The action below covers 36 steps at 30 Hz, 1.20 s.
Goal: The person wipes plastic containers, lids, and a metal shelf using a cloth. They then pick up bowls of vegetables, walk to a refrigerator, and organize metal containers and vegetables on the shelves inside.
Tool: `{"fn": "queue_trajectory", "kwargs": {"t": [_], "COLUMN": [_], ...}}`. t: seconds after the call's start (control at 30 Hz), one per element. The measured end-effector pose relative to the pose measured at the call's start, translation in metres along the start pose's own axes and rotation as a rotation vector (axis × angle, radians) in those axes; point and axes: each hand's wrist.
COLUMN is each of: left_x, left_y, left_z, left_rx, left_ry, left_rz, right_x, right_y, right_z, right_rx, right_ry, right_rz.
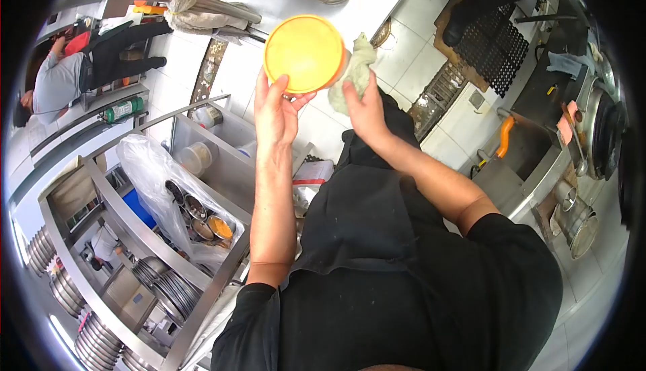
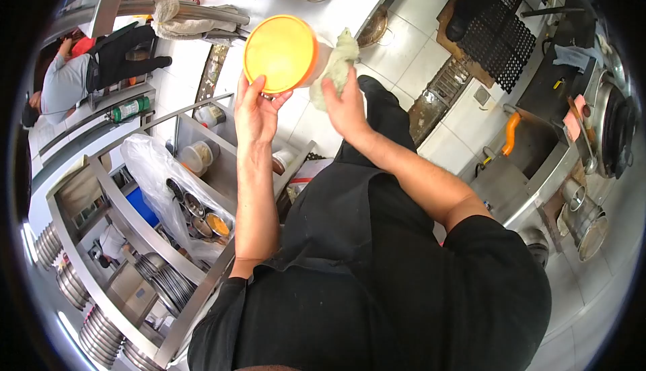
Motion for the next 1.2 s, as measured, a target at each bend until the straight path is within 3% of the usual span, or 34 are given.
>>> {"fn": "queue_trajectory", "kwargs": {"t": [0.07,0.17,0.2,0.23,0.3,0.37,0.4,0.47,0.5,0.67,0.8,0.97,1.2], "left_x": [0.001,-0.009,-0.013,-0.020,-0.033,-0.037,-0.037,-0.037,-0.038,-0.017,0.011,0.033,0.043], "left_y": [-0.008,-0.036,-0.047,-0.060,-0.087,-0.109,-0.118,-0.137,-0.143,-0.176,-0.192,-0.172,-0.129], "left_z": [-0.004,-0.019,-0.023,-0.027,-0.038,-0.052,-0.062,-0.077,-0.083,-0.157,-0.223,-0.298,-0.399], "left_rx": [-0.051,-0.144,-0.134,-0.129,-0.135,-0.199,-0.178,-0.160,-0.156,-0.333,-0.452,-0.727,-1.207], "left_ry": [-0.123,-0.249,-0.283,-0.318,-0.388,-0.444,-0.489,-0.546,-0.556,-0.562,-0.662,-0.546,-0.545], "left_rz": [0.064,0.127,0.110,0.101,0.115,0.134,0.128,0.147,0.167,0.277,0.363,0.538,0.847], "right_x": [0.011,-0.012,-0.028,0.004,0.003,0.032,0.047,0.051,0.050,0.003,-0.044,-0.069,-0.144], "right_y": [-0.009,0.002,0.008,0.004,0.017,0.024,0.024,0.014,0.009,-0.036,-0.035,-0.026,0.002], "right_z": [0.005,0.014,0.022,0.014,0.025,0.041,0.048,0.066,0.074,0.107,0.119,0.157,0.206], "right_rx": [0.014,0.084,0.123,0.215,0.239,0.446,0.547,0.803,0.907,0.935,1.111,1.037,1.136], "right_ry": [-0.043,0.099,0.232,0.401,0.462,0.764,0.826,0.807,0.794,0.433,0.202,-0.068,-0.444], "right_rz": [-0.087,-0.044,-0.009,-0.024,-0.063,0.145,0.281,0.346,0.374,0.460,0.610,0.538,0.662]}}
Point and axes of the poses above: each hand's wrist, its own y-axis towards the middle knuckle, its own z-axis out of the palm, x = y × z, and after that the axes turned 15 degrees about -y, right-handed
